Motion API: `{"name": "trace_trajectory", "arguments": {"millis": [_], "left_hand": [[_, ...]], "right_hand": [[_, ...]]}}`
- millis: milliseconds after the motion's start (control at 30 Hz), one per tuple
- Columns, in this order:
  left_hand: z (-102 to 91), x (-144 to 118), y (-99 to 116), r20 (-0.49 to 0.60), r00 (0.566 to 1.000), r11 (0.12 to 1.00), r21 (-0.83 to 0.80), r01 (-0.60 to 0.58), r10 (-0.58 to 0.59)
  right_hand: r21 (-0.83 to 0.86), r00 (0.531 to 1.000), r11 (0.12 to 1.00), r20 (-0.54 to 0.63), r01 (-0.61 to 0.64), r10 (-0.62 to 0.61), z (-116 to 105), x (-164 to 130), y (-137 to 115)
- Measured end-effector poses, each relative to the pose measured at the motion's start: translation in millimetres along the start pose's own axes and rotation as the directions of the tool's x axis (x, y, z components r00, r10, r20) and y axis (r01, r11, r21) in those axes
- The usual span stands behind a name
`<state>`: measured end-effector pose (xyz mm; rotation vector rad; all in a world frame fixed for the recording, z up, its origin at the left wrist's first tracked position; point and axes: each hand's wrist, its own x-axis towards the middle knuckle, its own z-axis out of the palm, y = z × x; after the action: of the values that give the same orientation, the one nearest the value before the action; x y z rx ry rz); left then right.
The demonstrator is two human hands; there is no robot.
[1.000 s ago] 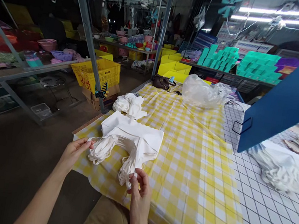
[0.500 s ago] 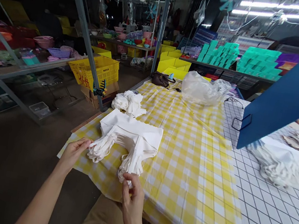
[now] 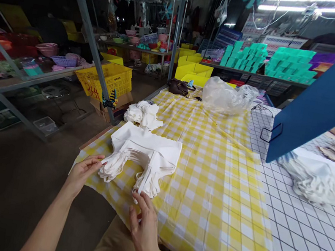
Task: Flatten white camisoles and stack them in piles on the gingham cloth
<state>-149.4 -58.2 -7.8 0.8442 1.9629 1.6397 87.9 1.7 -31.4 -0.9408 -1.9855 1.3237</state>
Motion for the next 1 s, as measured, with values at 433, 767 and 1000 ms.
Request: {"name": "trace_trajectory", "arguments": {"millis": [433, 767, 1000], "left_hand": [[3.3, -8.4, 6.8, -0.044, 0.983, 0.984, -0.027, 0.175, -0.176], [2.7, -12.0, 9.1, 0.068, 0.983, 0.984, 0.058, 0.167, -0.171], [0.3, -14.1, 7.1, 0.136, 0.978, 0.985, 0.084, 0.148, -0.159]], "right_hand": [[0.015, 0.998, 0.999, 0.047, -0.052, 0.051, -0.4, -1.9, 8.7], [0.035, 0.999, 0.999, 0.035, -0.036, 0.035, -2.0, -1.8, 14.2], [0.019, 0.999, 0.999, 0.044, -0.031, 0.030, -0.9, -1.8, 18.5]]}}
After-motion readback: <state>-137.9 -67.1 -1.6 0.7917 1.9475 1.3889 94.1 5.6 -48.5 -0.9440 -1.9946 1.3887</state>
